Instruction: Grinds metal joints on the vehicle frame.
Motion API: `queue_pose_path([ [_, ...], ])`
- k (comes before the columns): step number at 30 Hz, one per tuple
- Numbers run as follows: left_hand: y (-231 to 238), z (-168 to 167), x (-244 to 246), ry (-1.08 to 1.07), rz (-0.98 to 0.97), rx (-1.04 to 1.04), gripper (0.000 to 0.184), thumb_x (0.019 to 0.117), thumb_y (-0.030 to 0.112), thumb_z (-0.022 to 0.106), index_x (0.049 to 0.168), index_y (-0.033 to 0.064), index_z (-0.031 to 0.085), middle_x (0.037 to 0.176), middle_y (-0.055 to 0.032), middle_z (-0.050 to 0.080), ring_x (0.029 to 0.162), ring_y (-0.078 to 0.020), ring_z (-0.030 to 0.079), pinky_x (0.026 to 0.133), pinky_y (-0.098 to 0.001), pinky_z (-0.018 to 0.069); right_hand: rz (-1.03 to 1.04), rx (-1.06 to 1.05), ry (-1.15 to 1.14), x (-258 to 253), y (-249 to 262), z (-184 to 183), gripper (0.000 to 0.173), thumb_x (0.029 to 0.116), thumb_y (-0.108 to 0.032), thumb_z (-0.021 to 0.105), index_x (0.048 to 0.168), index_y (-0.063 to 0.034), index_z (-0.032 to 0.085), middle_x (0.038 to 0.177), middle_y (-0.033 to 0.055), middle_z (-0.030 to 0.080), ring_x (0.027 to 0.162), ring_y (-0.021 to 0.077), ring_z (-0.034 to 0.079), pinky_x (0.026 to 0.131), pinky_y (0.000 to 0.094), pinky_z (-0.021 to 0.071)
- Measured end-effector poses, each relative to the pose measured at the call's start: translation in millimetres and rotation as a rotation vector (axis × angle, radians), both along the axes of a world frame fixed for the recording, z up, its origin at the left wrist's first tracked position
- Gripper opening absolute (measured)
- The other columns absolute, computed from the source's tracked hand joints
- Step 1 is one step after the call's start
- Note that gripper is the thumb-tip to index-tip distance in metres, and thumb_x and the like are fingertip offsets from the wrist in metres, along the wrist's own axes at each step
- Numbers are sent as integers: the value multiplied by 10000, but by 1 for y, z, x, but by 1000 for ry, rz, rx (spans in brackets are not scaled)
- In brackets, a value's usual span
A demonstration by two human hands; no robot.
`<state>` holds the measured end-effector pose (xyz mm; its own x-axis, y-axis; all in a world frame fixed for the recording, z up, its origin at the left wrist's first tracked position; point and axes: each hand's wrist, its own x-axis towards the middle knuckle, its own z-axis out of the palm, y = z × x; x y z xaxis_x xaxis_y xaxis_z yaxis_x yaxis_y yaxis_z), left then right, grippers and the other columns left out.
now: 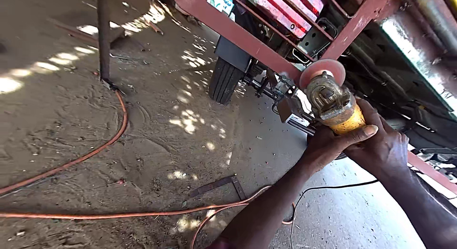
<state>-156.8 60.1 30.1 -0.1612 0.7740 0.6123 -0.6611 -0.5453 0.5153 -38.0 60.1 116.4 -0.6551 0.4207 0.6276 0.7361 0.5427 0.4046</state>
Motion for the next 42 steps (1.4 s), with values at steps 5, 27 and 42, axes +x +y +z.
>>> queue_pose_path([
  [5, -15, -6, -3, 32, 33, -70, 495, 936, 354, 732, 1344, 110, 596, 1182, -72, 694, 1080, -174, 670, 930, -425, 566, 30, 23, -61, -4, 0, 4, 822, 844, -492, 649, 1582, -233, 396, 1155, 232, 666, 792, 459, 669, 564, 641, 476],
  [27, -7, -7, -19, -34, 45, -60, 482, 945, 311, 734, 1345, 84, 590, 1198, -86, 689, 1109, -178, 665, 962, -415, 560, -25, -29, -79, -29, 3, 4, 829, 824, -489, 647, 1578, -253, 395, 1067, 223, 678, 780, 466, 664, 567, 660, 467],
  [42, -16, 3, -21, -63, 17, -55, 443, 951, 296, 737, 1335, 115, 609, 1183, -67, 702, 1088, -177, 680, 954, -422, 575, -61, -38, -57, -28, 0, 11, 870, 790, -515, 649, 1577, -242, 399, 1053, 223, 682, 737, 459, 658, 540, 649, 455],
])
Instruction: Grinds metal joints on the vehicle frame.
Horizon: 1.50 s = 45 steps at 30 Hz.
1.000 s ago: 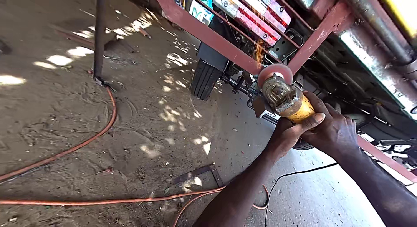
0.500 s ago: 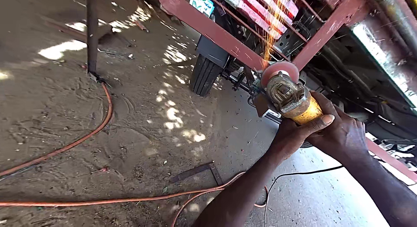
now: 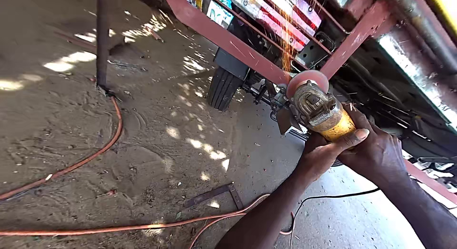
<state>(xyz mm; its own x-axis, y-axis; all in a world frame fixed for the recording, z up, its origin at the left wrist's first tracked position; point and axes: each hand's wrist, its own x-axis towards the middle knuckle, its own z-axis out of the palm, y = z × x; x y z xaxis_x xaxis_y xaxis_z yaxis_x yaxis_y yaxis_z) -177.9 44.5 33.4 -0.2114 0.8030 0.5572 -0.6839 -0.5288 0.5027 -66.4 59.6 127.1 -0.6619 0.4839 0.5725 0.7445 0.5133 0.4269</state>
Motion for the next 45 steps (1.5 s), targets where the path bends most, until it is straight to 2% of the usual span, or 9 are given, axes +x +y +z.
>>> queue_pose_path([
  [4, -4, 1, -5, 37, 87, 25, 377, 978, 308, 684, 1301, 123, 626, 1127, -44, 706, 1006, -155, 687, 874, -363, 580, 27, 1, -8, -8, 0, 6, 867, 816, -512, 657, 1593, -269, 362, 1096, 227, 692, 759, 474, 666, 554, 663, 464],
  [9, 1, 1, -5, -5, 58, 24, 427, 962, 294, 722, 1328, 106, 610, 1172, -74, 699, 1067, -178, 681, 933, -419, 577, 52, 11, -28, -7, 2, 4, 860, 811, -538, 635, 1584, -254, 386, 1090, 212, 691, 753, 451, 667, 553, 645, 461],
  [12, 13, 1, -3, -94, 30, 109, 470, 953, 181, 739, 1350, 15, 551, 1214, -152, 668, 1138, -234, 659, 1027, -451, 546, 55, -2, -31, -8, 4, 2, 860, 816, -548, 639, 1586, -260, 385, 1107, 217, 687, 754, 451, 667, 545, 651, 468],
  [25, 12, 6, -4, -99, 25, 115, 455, 947, 158, 745, 1332, -3, 566, 1203, -162, 675, 1130, -237, 664, 1029, -450, 545, 41, 3, -9, -6, 1, 2, 874, 814, -535, 647, 1592, -253, 368, 1080, 222, 687, 751, 463, 658, 557, 658, 458],
  [30, -2, -3, -4, -2, 32, 15, 417, 965, 303, 712, 1325, 117, 616, 1175, -56, 701, 1076, -159, 676, 940, -396, 571, 30, -4, -30, -6, 1, 0, 861, 811, -513, 647, 1590, -269, 374, 1032, 214, 681, 725, 452, 654, 535, 640, 456],
  [34, 12, 3, -3, -85, 26, 105, 465, 951, 172, 741, 1347, 10, 558, 1219, -159, 668, 1145, -237, 657, 1037, -452, 540, 34, 10, -12, -6, 2, -1, 869, 808, -523, 645, 1593, -273, 370, 974, 230, 681, 696, 459, 645, 531, 644, 445],
  [37, 8, 0, -4, -62, 32, 69, 429, 960, 231, 728, 1326, 53, 595, 1187, -116, 690, 1102, -200, 673, 986, -423, 557, 37, -2, -25, -8, 2, 0, 866, 814, -519, 645, 1597, -275, 364, 1026, 215, 683, 722, 448, 653, 541, 642, 456],
  [40, 14, 0, -1, -110, 29, 117, 436, 957, 174, 731, 1322, -2, 571, 1199, -163, 672, 1124, -241, 662, 1023, -458, 544, 44, -29, -21, -8, 2, 0, 874, 805, -505, 664, 1596, -282, 367, 1022, 206, 677, 741, 446, 654, 554, 647, 464],
  [45, 13, 3, 1, -103, 15, 84, 453, 943, 184, 753, 1321, 4, 581, 1191, -160, 683, 1117, -244, 672, 1019, -462, 553, 29, -37, 9, -4, 0, -1, 883, 784, -501, 670, 1588, -281, 378, 1024, 212, 680, 760, 462, 655, 563, 655, 459],
])
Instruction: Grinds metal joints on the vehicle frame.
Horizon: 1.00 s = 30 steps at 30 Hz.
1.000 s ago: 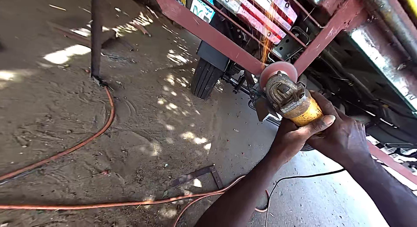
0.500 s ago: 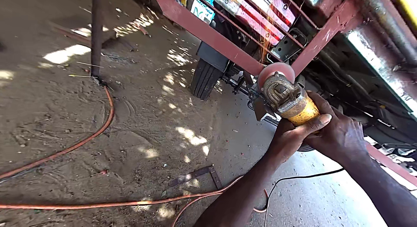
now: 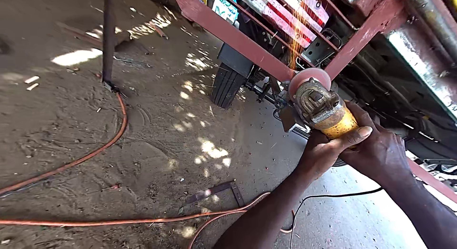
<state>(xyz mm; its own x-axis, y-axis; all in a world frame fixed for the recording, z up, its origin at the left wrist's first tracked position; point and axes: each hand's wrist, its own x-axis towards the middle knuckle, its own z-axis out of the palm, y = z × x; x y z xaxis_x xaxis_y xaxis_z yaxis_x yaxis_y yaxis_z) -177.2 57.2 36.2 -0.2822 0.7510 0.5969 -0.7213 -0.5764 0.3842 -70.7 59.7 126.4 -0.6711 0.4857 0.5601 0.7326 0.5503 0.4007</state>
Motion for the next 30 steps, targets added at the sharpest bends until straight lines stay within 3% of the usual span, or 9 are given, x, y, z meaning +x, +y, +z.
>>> queue_pose_path([
  [8, -7, 2, -4, 12, -11, -9, 440, 954, 210, 738, 1334, 47, 589, 1194, -126, 688, 1106, -219, 674, 994, -443, 558, -20, 13, -15, -3, -2, 3, 903, 777, -515, 672, 1596, -299, 357, 995, 206, 672, 712, 450, 641, 530, 645, 447],
  [12, -4, 4, -7, -7, -17, 4, 441, 955, 177, 735, 1326, 3, 571, 1196, -159, 676, 1125, -236, 662, 1029, -448, 539, -15, 16, -22, -6, -4, 4, 889, 795, -500, 665, 1602, -298, 353, 1041, 211, 681, 728, 453, 649, 540, 652, 447],
  [16, -15, 2, -9, 97, -9, -94, 437, 950, 295, 732, 1324, 103, 609, 1170, -79, 700, 1075, -177, 679, 944, -415, 570, -4, 32, -8, -4, -4, 3, 903, 780, -528, 657, 1596, -278, 363, 1068, 217, 687, 744, 467, 655, 549, 663, 450],
  [20, -7, 1, -7, 40, -22, -36, 461, 952, 216, 741, 1331, 17, 570, 1207, -147, 672, 1133, -223, 657, 1027, -439, 540, -15, 33, -24, -5, -6, 3, 902, 797, -505, 676, 1604, -278, 345, 1087, 226, 680, 756, 474, 656, 551, 663, 456],
  [22, -16, -2, -6, 85, -10, -79, 444, 953, 284, 726, 1332, 93, 596, 1185, -82, 691, 1093, -176, 670, 959, -408, 561, -21, 32, -27, -4, -6, 2, 896, 798, -500, 667, 1605, -285, 342, 1105, 226, 685, 757, 475, 659, 551, 662, 457],
  [24, -18, -3, -5, 83, -23, -91, 447, 951, 302, 729, 1340, 120, 606, 1191, -64, 699, 1094, -167, 676, 956, -411, 567, -33, 31, -27, -3, -6, 2, 891, 800, -514, 665, 1602, -292, 347, 1071, 221, 677, 741, 472, 649, 545, 662, 451],
  [28, -3, -1, -3, -1, -45, -16, 471, 955, 191, 737, 1342, -6, 557, 1218, -163, 669, 1142, -238, 657, 1034, -452, 538, -11, 33, -35, -4, -7, 1, 899, 794, -478, 695, 1601, -277, 353, 1113, 228, 685, 749, 478, 658, 546, 670, 456],
  [30, -8, 0, -3, 29, -47, -37, 460, 958, 221, 732, 1345, 34, 567, 1217, -131, 672, 1135, -215, 656, 1019, -436, 543, -9, 33, -32, -2, -7, 2, 902, 795, -476, 696, 1603, -281, 347, 1125, 227, 682, 762, 479, 659, 554, 671, 457],
])
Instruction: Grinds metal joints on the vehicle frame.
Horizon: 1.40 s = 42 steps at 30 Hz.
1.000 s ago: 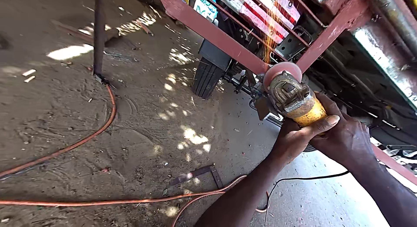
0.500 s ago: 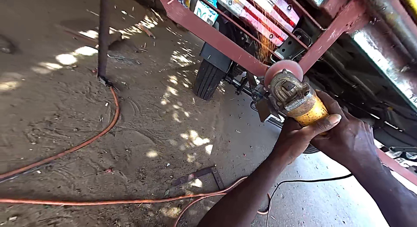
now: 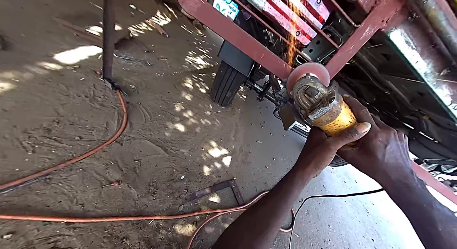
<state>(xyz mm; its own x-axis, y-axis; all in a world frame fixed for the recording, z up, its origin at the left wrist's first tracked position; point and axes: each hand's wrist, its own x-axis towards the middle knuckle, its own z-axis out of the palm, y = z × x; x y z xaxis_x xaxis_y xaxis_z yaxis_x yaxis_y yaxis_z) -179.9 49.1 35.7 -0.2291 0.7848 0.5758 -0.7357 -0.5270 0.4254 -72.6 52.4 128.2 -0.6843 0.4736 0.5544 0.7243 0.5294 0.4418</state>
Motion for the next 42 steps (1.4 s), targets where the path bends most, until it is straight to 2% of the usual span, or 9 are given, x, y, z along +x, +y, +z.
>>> queue_pose_path([
  [3, -7, -4, 0, 25, 0, -41, 456, 950, 278, 734, 1350, 106, 596, 1209, -76, 692, 1113, -181, 670, 976, -425, 560, -18, 8, -1, 0, 1, -2, 903, 787, -498, 677, 1603, -297, 347, 1091, 224, 677, 734, 473, 647, 536, 660, 446],
  [7, 4, -1, 1, -49, -6, 22, 474, 949, 177, 741, 1350, 9, 550, 1226, -155, 665, 1153, -232, 652, 1043, -446, 533, -7, -7, -6, -1, 0, 0, 909, 798, -467, 703, 1610, -289, 336, 1132, 226, 678, 744, 476, 654, 543, 668, 454],
  [11, -6, -2, 0, 78, 20, -72, 431, 954, 330, 728, 1308, 103, 631, 1173, -73, 708, 1085, -183, 683, 954, -439, 571, -23, -3, 16, 1, 0, 1, 900, 785, -480, 677, 1603, -294, 349, 1108, 236, 686, 755, 491, 654, 552, 676, 448],
  [15, 4, 1, -3, -51, 13, 22, 493, 949, 193, 741, 1363, 14, 540, 1240, -152, 660, 1163, -232, 647, 1051, -446, 528, -8, -6, -14, -7, 0, 2, 918, 789, -462, 710, 1610, -296, 332, 1107, 226, 683, 752, 477, 659, 550, 671, 460],
  [23, -11, -3, -6, 83, -6, -79, 463, 946, 331, 732, 1342, 127, 605, 1191, -65, 697, 1094, -177, 674, 950, -431, 569, -15, 1, 4, -3, -1, -1, 890, 794, -501, 652, 1601, -276, 352, 1083, 233, 688, 741, 478, 655, 544, 663, 452],
  [31, 1, 1, -3, -37, -14, 13, 464, 954, 206, 738, 1336, 7, 567, 1211, -155, 672, 1138, -230, 657, 1034, -450, 536, -17, -10, -14, -5, -3, 2, 885, 804, -478, 678, 1600, -265, 355, 1096, 233, 689, 748, 486, 659, 548, 676, 458],
  [35, 1, 3, -1, -39, -16, -9, 497, 937, 222, 761, 1347, 22, 564, 1223, -144, 674, 1151, -227, 657, 1042, -448, 536, -25, -6, 0, -3, -5, 3, 888, 805, -487, 674, 1606, -302, 338, 1095, 220, 684, 741, 473, 653, 541, 671, 452],
  [38, -10, 2, -4, 17, -32, -48, 445, 946, 283, 741, 1320, 80, 613, 1182, -92, 700, 1095, -188, 678, 981, -425, 560, -42, 4, 3, -2, -7, 1, 879, 809, -498, 656, 1605, -294, 342, 1056, 231, 678, 715, 475, 642, 528, 662, 442],
  [42, -7, 1, -2, -26, -30, -31, 491, 949, 240, 745, 1364, 53, 559, 1233, -124, 671, 1149, -216, 653, 1028, -445, 538, -36, -7, -18, -5, -8, 3, 897, 808, -452, 699, 1610, -289, 332, 1084, 225, 679, 747, 481, 651, 548, 668, 456],
])
